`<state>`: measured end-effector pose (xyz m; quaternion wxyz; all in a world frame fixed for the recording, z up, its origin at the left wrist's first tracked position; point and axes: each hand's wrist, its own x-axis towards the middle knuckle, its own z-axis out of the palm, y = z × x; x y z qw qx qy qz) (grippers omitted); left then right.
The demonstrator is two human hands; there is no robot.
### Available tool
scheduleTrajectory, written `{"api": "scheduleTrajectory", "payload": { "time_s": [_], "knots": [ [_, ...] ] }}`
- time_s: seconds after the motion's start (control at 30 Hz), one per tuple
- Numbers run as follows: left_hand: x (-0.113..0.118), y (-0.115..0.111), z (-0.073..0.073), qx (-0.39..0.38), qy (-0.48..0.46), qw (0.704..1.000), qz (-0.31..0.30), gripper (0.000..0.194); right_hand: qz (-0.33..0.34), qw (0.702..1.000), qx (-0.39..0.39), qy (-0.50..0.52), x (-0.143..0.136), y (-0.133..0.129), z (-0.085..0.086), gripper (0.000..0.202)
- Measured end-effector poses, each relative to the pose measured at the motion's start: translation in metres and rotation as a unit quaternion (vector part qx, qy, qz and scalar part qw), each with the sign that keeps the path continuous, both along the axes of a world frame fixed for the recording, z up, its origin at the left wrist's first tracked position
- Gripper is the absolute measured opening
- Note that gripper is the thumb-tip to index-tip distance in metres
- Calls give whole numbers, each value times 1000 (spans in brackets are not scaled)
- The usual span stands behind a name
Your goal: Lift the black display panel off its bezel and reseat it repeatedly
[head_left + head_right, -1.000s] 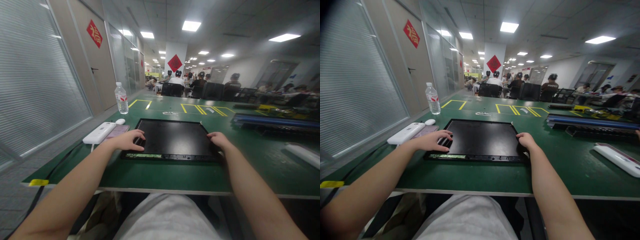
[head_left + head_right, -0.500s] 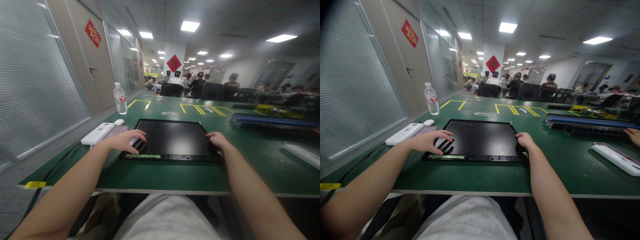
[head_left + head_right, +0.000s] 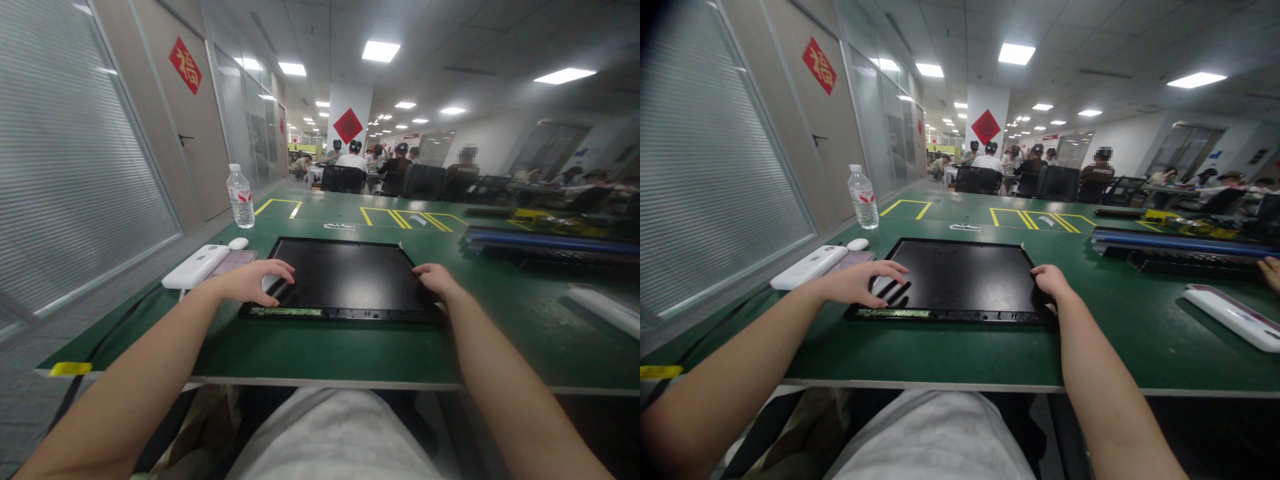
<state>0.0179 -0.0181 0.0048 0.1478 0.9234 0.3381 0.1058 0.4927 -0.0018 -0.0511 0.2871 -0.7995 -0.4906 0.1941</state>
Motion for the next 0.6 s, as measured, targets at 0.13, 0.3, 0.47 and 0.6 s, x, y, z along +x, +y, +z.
{"api": "scheduleTrajectory", "payload": {
  "time_s": [0.13,0.3,0.47,0.6],
  "knots": [
    [0,1,0,-15,-9,1000,-1,45,2,1000,-2,0,-1,0,1,50],
    [0,2,0,-31,-14,999,5,43,8,1000,12,-9,0,0,-1,47],
    [-1,1,0,-34,-6,999,10,44,1,1000,4,-4,1,1,-2,46],
    [-1,3,-3,-21,9,999,49,52,0,1000,8,-1,1,1,-2,46]
  ]
}}
